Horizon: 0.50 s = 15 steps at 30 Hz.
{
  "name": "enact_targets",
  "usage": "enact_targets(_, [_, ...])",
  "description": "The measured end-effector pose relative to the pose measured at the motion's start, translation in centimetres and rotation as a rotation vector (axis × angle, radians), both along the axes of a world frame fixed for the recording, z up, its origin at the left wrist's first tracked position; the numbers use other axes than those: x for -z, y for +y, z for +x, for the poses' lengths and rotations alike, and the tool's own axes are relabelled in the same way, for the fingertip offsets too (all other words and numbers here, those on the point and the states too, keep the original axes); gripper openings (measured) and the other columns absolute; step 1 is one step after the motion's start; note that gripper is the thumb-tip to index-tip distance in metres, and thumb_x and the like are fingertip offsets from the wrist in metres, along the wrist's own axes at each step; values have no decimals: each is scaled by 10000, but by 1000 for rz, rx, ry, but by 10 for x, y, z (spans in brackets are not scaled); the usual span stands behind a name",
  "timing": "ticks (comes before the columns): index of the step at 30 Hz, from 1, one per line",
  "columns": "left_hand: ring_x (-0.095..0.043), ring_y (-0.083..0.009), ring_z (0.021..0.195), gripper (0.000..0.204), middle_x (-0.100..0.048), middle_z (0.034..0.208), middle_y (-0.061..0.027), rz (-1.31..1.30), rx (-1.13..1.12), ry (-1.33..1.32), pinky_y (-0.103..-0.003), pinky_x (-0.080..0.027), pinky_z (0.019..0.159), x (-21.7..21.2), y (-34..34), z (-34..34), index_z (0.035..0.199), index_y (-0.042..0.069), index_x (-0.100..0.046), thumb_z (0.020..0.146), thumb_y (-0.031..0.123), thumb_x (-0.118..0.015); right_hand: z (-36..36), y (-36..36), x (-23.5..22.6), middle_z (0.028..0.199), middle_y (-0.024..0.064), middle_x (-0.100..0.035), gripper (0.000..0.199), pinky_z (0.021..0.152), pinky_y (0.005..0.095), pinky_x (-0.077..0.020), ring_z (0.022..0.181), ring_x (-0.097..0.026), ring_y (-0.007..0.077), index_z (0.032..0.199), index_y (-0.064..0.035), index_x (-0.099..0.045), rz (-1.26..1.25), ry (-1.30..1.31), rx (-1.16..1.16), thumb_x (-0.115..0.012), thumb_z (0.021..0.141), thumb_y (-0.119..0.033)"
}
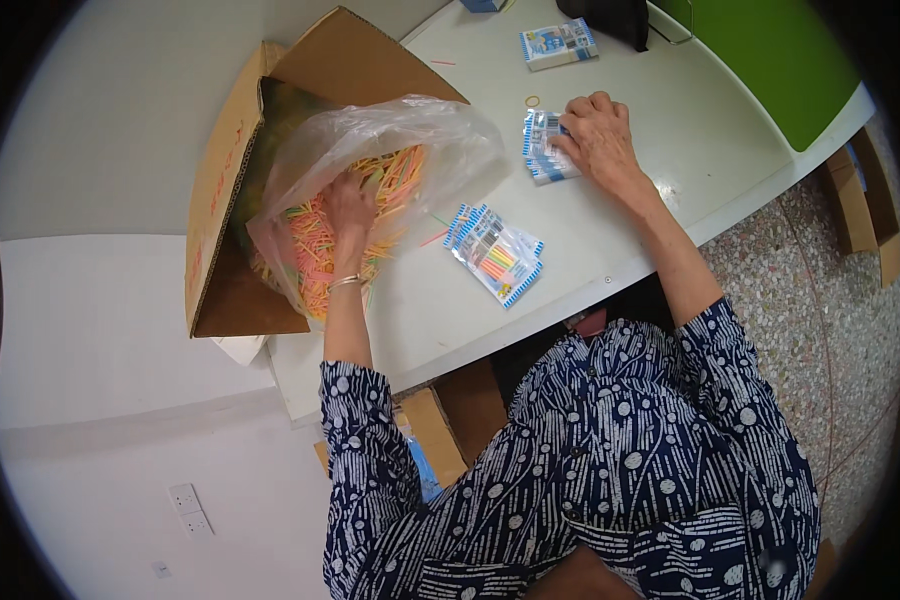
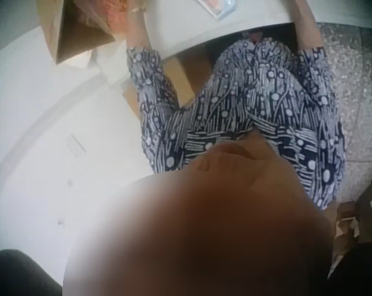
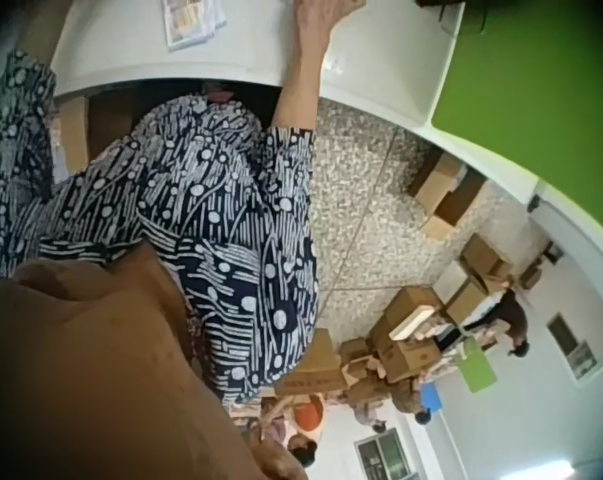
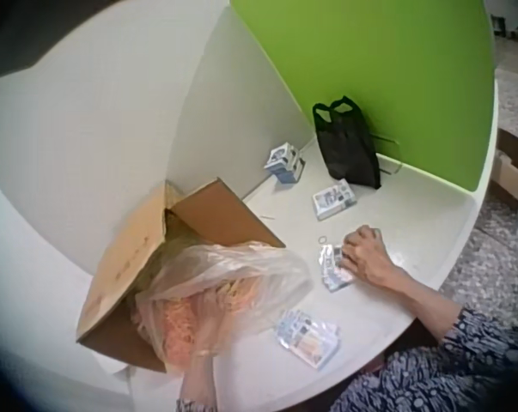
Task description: The recorder is placing several small colorful sticks into plastic packets and stacking them on the table.
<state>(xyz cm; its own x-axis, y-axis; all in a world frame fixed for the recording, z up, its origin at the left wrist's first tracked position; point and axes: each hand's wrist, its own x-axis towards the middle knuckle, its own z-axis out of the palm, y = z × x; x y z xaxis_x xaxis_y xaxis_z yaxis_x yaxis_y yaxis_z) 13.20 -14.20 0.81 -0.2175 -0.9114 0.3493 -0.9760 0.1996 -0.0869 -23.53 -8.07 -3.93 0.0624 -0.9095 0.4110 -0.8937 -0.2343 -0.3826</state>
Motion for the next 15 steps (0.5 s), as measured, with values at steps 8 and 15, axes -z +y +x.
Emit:
enact_targets(8, [-506,-417,1046,360,-576,1109,-235,90,154,-89,-549,-360,884,4,-21,-14,1085,-16,-579,746,104,-552,-7,-7,12,1110,90,-549,348,887,403,-340,1040,-465,273,1063,-39,-584,-63,-58,61,-667,781,-224])
enact_targets(15, [-431,-413,1107,387,-452,1245,-200,21,106,-219,-573,-351,870,38,-30,12,1096,2,-526,723,89,-584,-7,-9,15,1091,96,-538,375,884,416,-337,1043,-455,279,1056,-37,-536,-38,-173,53,-684,761,-214])
